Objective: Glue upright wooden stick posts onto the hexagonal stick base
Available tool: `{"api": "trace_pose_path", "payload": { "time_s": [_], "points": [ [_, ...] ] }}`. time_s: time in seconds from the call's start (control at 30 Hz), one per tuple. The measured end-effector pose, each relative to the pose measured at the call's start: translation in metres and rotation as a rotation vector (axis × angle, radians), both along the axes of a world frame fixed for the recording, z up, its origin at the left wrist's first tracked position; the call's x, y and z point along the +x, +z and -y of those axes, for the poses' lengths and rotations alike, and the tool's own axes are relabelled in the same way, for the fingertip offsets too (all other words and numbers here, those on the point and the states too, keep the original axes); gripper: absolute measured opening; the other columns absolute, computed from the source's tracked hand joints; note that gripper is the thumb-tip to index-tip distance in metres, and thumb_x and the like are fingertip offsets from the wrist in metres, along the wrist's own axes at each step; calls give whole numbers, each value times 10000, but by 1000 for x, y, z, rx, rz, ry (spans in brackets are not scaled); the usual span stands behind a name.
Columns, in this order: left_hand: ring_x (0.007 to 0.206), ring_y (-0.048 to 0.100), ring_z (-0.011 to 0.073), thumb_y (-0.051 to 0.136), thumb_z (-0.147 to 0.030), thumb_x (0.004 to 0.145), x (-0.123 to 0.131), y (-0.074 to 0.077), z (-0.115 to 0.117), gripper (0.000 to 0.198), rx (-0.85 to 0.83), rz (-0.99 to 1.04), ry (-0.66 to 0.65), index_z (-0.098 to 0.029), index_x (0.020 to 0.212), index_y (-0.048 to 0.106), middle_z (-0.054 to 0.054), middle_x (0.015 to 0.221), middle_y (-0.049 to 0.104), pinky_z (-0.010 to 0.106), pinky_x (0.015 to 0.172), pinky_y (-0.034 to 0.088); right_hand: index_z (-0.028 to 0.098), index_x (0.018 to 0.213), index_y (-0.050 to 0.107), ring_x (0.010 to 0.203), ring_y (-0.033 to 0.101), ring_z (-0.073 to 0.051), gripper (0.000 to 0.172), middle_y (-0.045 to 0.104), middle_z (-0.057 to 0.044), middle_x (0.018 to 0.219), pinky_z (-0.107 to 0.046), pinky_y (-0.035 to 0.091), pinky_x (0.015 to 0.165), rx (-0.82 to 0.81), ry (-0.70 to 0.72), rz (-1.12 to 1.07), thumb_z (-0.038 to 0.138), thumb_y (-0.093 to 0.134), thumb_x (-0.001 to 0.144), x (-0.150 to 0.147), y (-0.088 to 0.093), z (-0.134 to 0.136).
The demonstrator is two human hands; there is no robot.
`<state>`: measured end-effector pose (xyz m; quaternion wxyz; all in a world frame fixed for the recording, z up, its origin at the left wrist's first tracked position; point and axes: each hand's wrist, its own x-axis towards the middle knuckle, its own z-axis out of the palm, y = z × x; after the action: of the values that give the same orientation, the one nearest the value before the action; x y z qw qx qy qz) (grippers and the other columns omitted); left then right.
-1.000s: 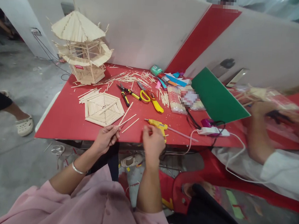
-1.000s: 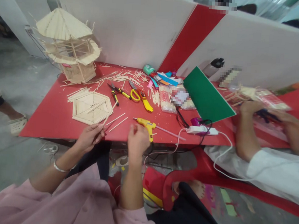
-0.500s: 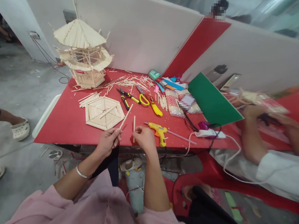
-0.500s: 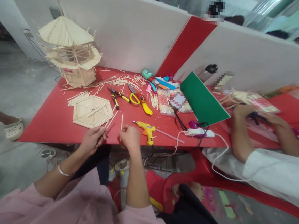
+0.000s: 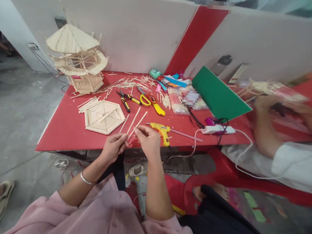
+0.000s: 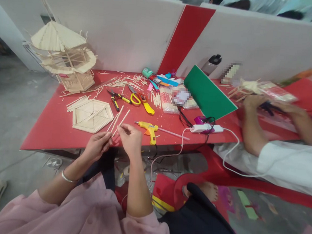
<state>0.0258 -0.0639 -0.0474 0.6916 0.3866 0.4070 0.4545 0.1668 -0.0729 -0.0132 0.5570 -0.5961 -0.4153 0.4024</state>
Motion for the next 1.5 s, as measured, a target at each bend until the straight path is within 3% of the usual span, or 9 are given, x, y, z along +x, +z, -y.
{"api": "trace_pose_path", "payload": {
  "time_s": [0.2,0.73,1.03,1.1,1.27,1.5],
  "points": [
    [325,338,19,809,-522,667,2,5,1,435,-45,42,-56,-121,700,641,0,538,622,173,340,171,173,823,705,618,675,-187,329,714,-36,660,-279,530,576,20,6,-23,492,710,745,2,-1,2],
    [329,359,22,807,-504,682,1,5,4,421,-28,27,-62,-112,749,669,-2,547,625,176,344,193,155,893,719,680,707,-194,329,745,-54,725,-271,559,585,34,32,-41,458,688,768,0,0,4],
    [337,345,16,787,-480,717,-5,0,1,386,-27,44,-63,-112,793,695,-4,553,623,172,352,194,146,957,740,634,693,-187,427,743,-53,726,-276,564,547,-18,58,-94,516,699,749,-6,-3,5],
    [335,343,18,784,-487,721,-6,-1,2,387,-27,42,-72,-114,759,685,-6,526,605,176,354,195,152,947,748,662,691,-187,439,736,-51,729,-267,551,551,9,37,-52,547,678,768,-2,-3,3],
    [331,344,26,800,-509,685,-7,1,6,413,-50,26,-115,-119,722,671,7,522,616,187,355,176,184,975,775,794,680,-187,460,743,-41,842,-289,554,688,161,-176,32,583,662,776,24,-2,-11],
    [330,345,27,788,-502,702,-3,10,13,419,-86,5,-206,-124,626,623,3,491,590,195,363,174,193,966,785,678,606,-139,476,726,-34,813,-253,480,545,119,-99,-107,588,718,708,50,-1,-25]
  ]
}}
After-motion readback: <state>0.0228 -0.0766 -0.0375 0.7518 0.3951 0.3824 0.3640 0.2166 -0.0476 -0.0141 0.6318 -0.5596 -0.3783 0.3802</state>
